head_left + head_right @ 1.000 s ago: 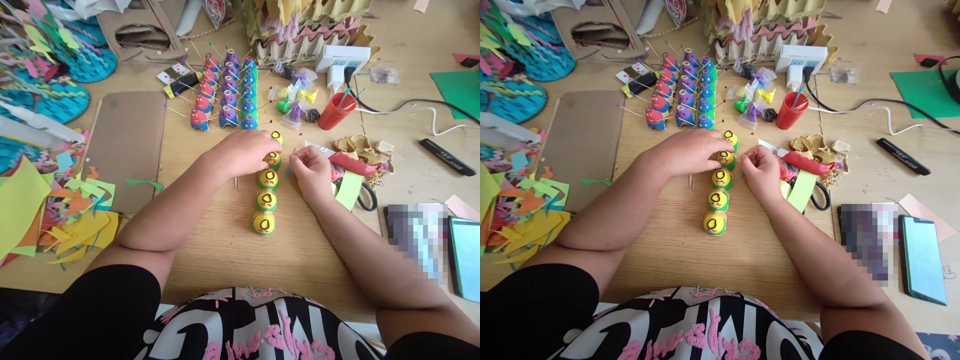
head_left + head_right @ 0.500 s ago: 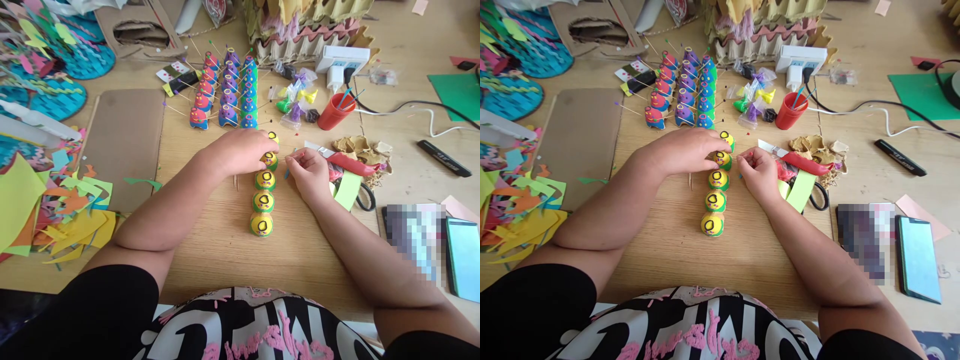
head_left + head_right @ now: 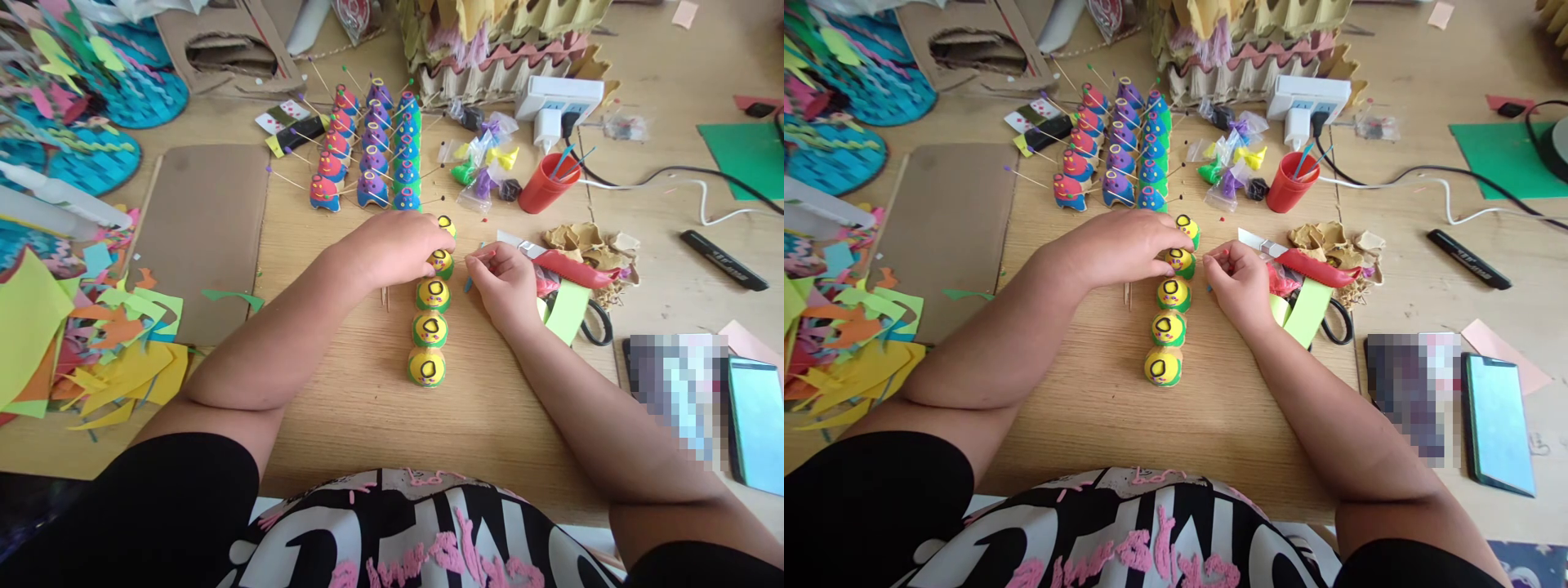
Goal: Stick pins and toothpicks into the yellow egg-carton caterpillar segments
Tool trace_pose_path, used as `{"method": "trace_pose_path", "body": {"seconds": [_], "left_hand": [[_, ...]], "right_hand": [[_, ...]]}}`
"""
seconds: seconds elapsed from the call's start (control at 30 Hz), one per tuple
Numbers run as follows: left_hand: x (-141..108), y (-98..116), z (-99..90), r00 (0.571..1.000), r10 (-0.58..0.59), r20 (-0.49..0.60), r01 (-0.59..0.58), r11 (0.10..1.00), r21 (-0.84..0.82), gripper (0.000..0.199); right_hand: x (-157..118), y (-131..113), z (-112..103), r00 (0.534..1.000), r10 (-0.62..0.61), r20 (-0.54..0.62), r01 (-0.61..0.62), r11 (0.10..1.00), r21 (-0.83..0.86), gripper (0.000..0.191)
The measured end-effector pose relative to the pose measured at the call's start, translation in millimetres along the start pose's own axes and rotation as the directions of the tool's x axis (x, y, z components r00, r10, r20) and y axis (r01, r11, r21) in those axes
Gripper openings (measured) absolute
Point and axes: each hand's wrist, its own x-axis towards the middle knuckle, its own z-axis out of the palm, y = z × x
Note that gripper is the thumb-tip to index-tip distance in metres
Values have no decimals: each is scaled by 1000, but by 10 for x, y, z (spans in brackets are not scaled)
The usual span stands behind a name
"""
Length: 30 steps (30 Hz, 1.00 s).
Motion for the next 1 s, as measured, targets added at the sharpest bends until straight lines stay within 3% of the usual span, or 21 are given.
{"method": "trace_pose_path", "body": {"seconds": [1.0], "left_hand": [[-19, 18, -2, 999, -36, -2, 36, 999, -29, 33]], "right_hand": [[-2, -36, -4, 998, -21, 58, 26, 996, -89, 10]]}}
